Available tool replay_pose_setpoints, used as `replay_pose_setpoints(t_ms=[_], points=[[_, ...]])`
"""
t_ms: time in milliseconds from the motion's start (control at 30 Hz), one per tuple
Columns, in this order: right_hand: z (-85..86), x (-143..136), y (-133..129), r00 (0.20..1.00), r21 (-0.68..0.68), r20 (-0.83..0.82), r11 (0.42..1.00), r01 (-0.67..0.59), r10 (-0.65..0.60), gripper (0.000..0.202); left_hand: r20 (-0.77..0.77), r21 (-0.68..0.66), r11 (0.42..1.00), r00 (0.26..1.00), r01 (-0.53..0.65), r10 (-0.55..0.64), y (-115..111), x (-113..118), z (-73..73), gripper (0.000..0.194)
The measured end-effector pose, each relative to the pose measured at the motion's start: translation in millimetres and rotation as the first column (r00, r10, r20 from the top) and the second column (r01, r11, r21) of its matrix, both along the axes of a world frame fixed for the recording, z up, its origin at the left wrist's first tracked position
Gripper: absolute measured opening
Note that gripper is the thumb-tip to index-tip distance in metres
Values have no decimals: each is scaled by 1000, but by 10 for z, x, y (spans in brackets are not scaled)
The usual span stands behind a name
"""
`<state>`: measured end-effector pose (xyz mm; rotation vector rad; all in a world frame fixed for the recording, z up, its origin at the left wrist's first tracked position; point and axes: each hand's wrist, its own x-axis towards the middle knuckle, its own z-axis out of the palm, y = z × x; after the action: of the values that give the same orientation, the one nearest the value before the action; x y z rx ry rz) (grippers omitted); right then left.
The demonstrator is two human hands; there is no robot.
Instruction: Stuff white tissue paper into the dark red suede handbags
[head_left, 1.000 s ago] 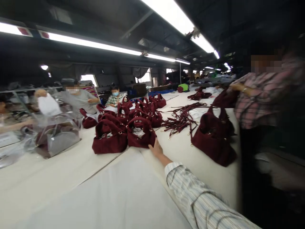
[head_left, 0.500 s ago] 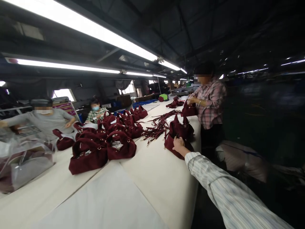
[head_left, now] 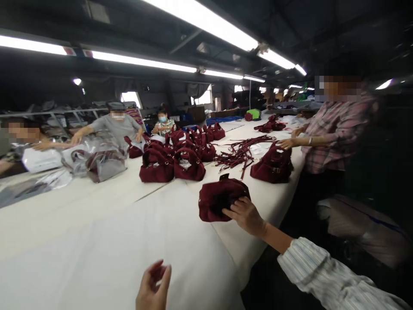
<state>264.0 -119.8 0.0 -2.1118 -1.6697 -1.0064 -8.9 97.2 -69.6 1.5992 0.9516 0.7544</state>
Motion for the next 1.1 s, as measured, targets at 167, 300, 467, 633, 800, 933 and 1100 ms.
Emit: replay_pose_setpoints(t_ms=[167,300,467,633,800,933,1100], points=[[-210,-994,290,878,87,14,874,-478,478,20,100,398,916,989,60,-108,-486,17,643,91],[-354,-1388,495,803,56,-139,815,-577,579,20,-52,396,912,988,-111,143,-427,-37,614,45],[-32,-1094,456,873,58,-143,884,-463,467,32,171,240,970,985,-43,1,-207,-125,597,39],[158,-324,161,981,56,-39,980,-190,193,37,134,387,922,988,14,-72,-120,-79,622,35],[-318,395,-128,991,-23,-60,993,115,-116,36,52,179,980,995,-92,84,-12,-214,176,42],[-126,285,-248,963,102,-176,970,222,-203,31,-32,71,991,993,-115,118,32,-528,-188,52],[657,-864,-296,747,310,-546,920,-241,380,32,-176,-71,953,944,-294,278,80,-1001,-450,60]])
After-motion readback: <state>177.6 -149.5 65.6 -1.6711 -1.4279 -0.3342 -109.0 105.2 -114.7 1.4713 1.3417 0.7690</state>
